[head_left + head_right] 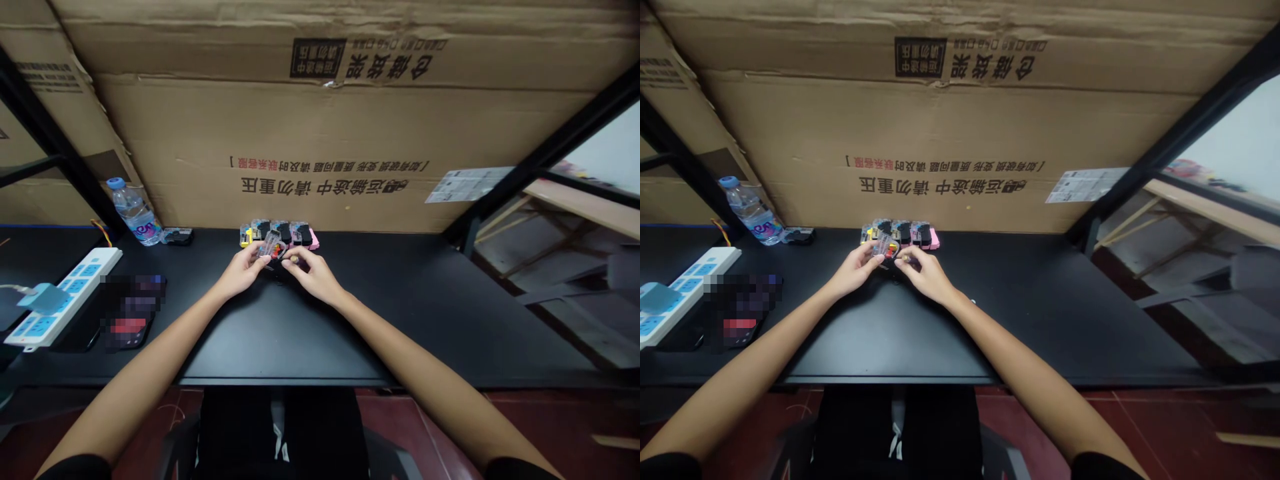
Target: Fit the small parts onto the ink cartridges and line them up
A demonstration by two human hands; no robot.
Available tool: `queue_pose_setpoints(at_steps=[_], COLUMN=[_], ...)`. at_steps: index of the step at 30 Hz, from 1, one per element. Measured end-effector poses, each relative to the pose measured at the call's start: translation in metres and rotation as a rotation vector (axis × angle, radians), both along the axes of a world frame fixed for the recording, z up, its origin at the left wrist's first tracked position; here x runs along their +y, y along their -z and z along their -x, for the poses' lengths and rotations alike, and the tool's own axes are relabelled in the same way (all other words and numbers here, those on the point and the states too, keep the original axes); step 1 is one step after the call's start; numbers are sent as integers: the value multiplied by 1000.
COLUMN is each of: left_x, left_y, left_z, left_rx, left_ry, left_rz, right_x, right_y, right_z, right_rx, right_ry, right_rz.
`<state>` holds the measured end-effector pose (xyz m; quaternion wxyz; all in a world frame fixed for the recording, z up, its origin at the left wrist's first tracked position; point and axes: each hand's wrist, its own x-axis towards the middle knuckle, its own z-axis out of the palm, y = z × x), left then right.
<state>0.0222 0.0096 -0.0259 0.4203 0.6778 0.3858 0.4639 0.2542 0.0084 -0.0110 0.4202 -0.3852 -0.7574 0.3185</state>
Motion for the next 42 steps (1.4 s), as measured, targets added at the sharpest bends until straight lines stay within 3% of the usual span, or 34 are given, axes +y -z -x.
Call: queue_pose_setpoints(at_steps=[7, 15, 23, 42], left_x=[-3, -8, -8, -9], left_y=[-7, -13, -11, -13], left_z=[1, -1, 1, -1], left_rx=[3, 11, -8, -9], left_ry=[64, 129, 108, 74], left_rz=[22, 21, 20, 15], right_x=[6, 4, 3, 0], right_y=[-7, -4, -5, -5], right_z=[-10, -8, -3, -2], right_rx=[42, -43, -27, -20], right_ry=[-25, -11, 80, 89], right_rz=[111, 79, 9, -2])
